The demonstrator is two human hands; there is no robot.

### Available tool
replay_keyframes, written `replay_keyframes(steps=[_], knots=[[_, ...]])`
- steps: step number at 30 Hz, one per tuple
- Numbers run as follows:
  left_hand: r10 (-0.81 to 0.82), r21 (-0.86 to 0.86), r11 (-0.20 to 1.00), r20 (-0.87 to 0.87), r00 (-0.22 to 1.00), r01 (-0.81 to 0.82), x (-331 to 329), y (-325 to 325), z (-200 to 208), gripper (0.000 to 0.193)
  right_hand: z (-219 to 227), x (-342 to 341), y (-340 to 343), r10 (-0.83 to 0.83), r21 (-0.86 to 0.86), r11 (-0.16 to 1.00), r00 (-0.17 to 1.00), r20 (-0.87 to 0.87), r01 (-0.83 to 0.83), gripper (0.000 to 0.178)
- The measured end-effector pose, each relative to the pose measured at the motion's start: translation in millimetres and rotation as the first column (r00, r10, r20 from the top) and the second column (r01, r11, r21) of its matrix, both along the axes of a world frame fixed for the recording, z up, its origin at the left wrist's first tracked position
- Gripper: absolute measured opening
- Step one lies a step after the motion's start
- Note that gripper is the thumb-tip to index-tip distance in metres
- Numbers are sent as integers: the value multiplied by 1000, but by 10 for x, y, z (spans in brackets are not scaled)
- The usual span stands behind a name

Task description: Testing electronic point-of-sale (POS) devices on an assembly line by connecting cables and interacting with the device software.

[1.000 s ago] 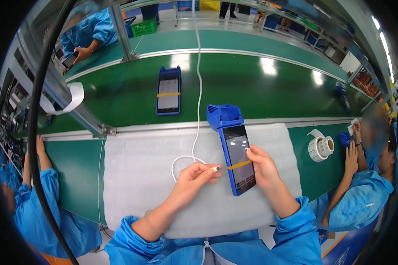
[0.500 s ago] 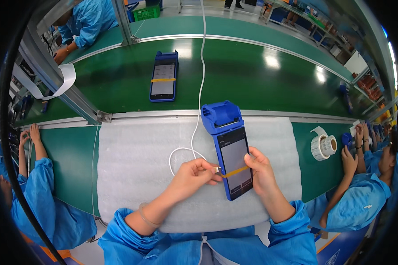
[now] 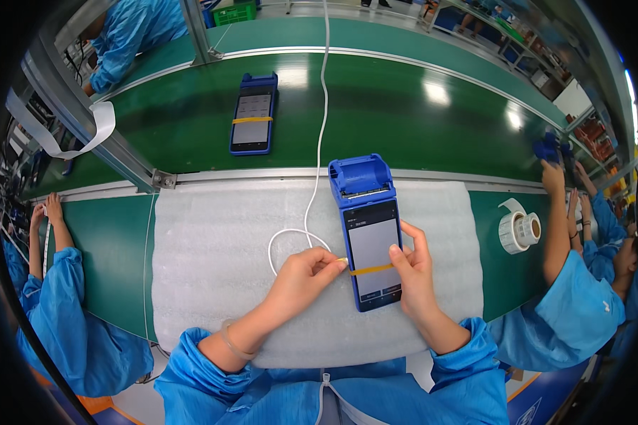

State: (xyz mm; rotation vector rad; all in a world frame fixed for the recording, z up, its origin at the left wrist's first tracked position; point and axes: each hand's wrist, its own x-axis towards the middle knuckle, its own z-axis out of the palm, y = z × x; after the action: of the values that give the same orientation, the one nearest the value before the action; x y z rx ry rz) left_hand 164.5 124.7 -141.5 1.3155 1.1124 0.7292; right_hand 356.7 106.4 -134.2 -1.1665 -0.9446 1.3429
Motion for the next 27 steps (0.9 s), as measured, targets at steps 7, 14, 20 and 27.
replay_keyframes(steps=[7,14,20,27], knots=[[21,236,972,-170,985,20,7,79,-28,14,-36,-42,-85,-15,-97,995,998,-56,9,47],[151,619,771,-408,900,151,-21,88,-77,21,-237,173,-164,137,-11,990,971,197,-137,66],[71,533,817,-473,878,221,-27,55,25,52,-299,354,-211,246,179,946,958,148,-270,96],[-14,398,803,-731,682,443,-161,66,161,71,-226,383,-191,323,110,927,912,255,-359,101]])
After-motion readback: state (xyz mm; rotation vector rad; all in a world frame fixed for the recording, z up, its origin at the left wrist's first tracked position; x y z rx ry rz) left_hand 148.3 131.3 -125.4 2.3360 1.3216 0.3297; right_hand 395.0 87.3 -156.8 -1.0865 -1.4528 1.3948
